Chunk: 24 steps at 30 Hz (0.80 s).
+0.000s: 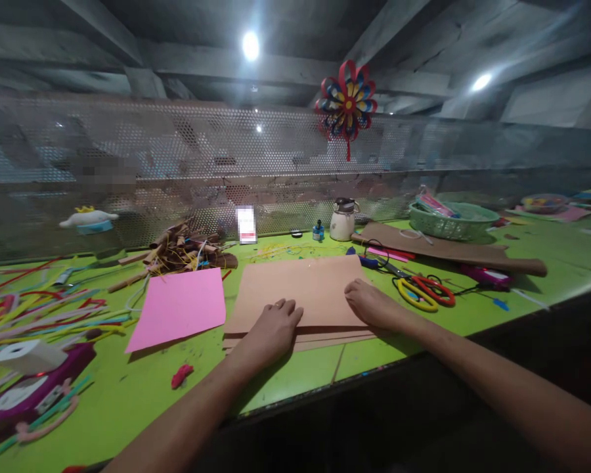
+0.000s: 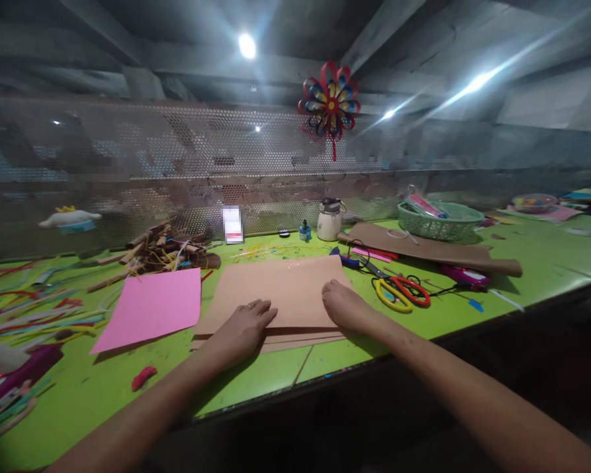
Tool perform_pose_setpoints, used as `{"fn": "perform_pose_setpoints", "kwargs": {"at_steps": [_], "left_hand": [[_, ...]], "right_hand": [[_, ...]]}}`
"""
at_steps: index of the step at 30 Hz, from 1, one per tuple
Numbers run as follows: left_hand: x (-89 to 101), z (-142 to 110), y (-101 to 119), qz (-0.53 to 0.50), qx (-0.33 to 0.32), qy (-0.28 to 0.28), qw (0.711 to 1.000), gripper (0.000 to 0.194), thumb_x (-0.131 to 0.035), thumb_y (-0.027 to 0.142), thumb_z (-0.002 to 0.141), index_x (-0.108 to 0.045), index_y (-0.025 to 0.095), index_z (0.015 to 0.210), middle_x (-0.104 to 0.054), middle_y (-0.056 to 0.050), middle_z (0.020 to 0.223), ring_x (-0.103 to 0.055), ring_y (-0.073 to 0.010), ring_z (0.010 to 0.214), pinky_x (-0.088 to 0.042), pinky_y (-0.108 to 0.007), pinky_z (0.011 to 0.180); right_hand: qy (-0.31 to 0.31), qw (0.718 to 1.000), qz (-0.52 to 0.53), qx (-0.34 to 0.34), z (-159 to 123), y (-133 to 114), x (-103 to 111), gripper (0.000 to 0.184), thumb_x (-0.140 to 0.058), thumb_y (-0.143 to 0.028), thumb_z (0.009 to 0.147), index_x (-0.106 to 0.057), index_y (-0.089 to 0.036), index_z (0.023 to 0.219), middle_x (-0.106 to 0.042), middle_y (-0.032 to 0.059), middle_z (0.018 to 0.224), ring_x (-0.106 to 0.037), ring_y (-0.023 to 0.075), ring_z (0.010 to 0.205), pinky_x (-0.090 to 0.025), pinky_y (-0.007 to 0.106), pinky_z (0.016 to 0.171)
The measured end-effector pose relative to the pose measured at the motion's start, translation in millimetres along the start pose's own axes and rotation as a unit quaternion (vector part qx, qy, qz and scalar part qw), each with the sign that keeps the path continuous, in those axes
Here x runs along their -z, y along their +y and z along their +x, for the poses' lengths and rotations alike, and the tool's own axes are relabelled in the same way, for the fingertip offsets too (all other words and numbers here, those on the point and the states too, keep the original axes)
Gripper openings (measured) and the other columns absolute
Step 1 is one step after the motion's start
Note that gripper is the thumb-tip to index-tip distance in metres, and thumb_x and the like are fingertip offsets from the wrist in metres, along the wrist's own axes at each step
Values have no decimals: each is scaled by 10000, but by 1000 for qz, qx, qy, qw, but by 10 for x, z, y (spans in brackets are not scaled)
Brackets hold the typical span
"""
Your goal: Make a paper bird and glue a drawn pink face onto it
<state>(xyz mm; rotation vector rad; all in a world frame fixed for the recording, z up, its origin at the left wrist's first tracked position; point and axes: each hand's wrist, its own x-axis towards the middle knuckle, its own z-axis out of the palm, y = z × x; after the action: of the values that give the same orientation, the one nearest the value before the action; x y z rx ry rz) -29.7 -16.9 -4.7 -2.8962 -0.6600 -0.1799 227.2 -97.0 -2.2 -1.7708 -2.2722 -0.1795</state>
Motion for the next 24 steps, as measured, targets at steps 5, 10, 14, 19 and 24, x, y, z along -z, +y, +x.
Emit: {"fn": "perform_pose_setpoints", "kwargs": {"at_steps": [5, 10, 14, 19, 24], "left_hand": [[-44, 3, -13, -15, 3, 13, 1000, 332, -462, 69, 820, -560, 170, 1122, -583, -129, 1096, -523, -273, 1038, -415, -381, 845], [-35, 11, -15, -15, -2, 10, 1000, 348, -437, 70, 842, -553, 166, 1156, -582, -134, 1121, -521, -276, 1063, -416, -383, 855], [-24, 4, -18, -5, 0, 12, 1000, 334, -444, 79, 841, -561, 169, 1141, -588, -129, 1104, -535, -274, 1034, -420, -379, 840], [4, 5, 8, -4, 4, 3, 1000, 324, -448, 83, 823, -569, 163, 1113, -593, -128, 1088, -541, -278, 1023, -425, -381, 828], [31, 10, 38, -7, 9, -3, 1000, 353, -441, 67, 816, -561, 168, 1133, -589, -135, 1123, -528, -274, 1078, -422, -375, 852]], "right_hand": [[-4, 1000, -14, -1, -503, 126, 170, 213, -508, -121, 824, -627, -172, 655, -624, 89, 749, -574, 198, 713, -420, 301, 654], [30, 1000, 1, -4, -159, 124, 157, 188, -495, -204, 881, -670, -138, 899, -662, 133, 968, -603, 231, 907, -458, 336, 783], [3, 998, 23, 54, -110, 60, 42, 239, -461, -258, 938, -669, -177, 850, -684, 106, 1006, -596, 206, 1002, -452, 303, 847], [96, 992, -72, -50, -987, 111, 379, 474, -395, -386, 975, -537, -213, 557, -538, 34, 516, -507, 171, 483, -353, 323, 546], [181, 983, -8, -37, -905, -58, 526, 390, -401, -349, 971, -605, -210, 669, -636, 71, 652, -586, 194, 625, -435, 333, 616]]}}
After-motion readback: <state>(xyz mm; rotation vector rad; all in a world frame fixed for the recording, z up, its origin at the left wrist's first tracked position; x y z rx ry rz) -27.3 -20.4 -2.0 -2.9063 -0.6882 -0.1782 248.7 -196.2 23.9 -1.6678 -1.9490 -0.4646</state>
